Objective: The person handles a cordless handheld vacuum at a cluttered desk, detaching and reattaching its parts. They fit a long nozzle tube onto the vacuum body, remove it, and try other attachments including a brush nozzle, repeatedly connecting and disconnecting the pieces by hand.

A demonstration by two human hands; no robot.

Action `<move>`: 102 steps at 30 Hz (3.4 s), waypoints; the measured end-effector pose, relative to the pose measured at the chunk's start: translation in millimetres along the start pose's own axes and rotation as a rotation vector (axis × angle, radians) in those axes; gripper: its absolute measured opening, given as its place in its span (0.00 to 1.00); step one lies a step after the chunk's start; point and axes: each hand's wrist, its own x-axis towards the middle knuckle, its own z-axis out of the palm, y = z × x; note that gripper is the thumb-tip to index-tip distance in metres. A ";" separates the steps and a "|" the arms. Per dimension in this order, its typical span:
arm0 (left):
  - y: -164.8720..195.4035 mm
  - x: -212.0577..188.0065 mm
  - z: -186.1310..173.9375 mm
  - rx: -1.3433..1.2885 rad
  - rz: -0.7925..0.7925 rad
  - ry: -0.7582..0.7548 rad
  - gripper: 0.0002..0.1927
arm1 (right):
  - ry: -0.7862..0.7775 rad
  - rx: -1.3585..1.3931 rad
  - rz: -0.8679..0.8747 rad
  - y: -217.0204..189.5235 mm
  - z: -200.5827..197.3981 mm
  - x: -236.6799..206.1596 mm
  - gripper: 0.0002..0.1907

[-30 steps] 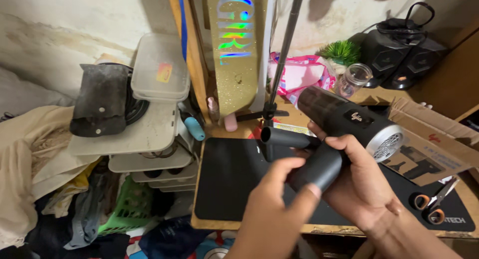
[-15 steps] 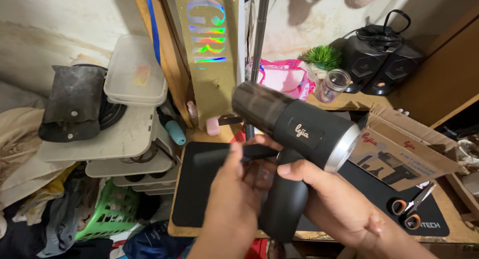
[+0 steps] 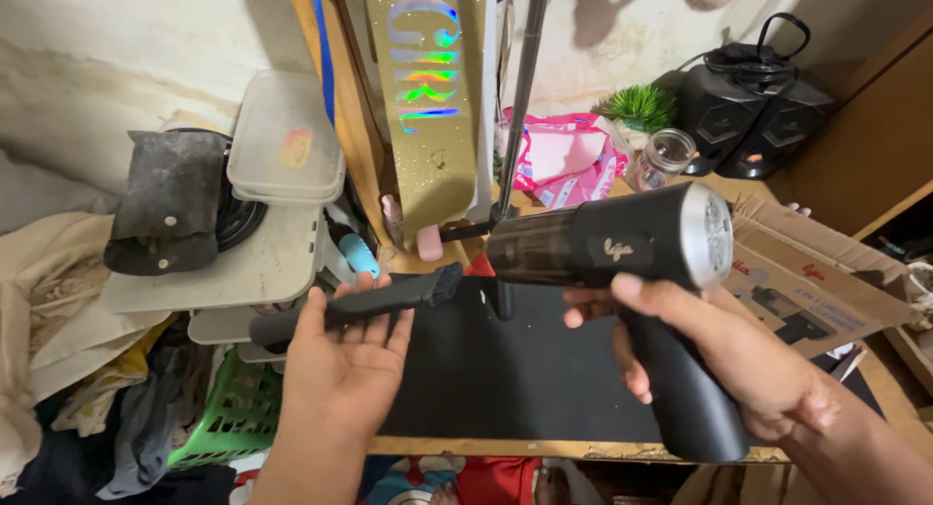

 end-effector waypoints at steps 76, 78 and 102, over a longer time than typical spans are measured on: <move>-52.8 -61.3 47.2 0.722 -0.242 -0.562 0.19 | -0.443 0.599 0.406 10.1 13.5 1.7 0.45; -58.9 -62.8 57.7 0.820 -0.116 -0.573 0.18 | -0.244 0.573 0.454 15.4 7.4 0.1 0.48; 0.1 -28.7 3.7 0.289 -0.203 -0.254 0.18 | -0.420 1.433 -0.088 49.9 29.6 -3.0 0.59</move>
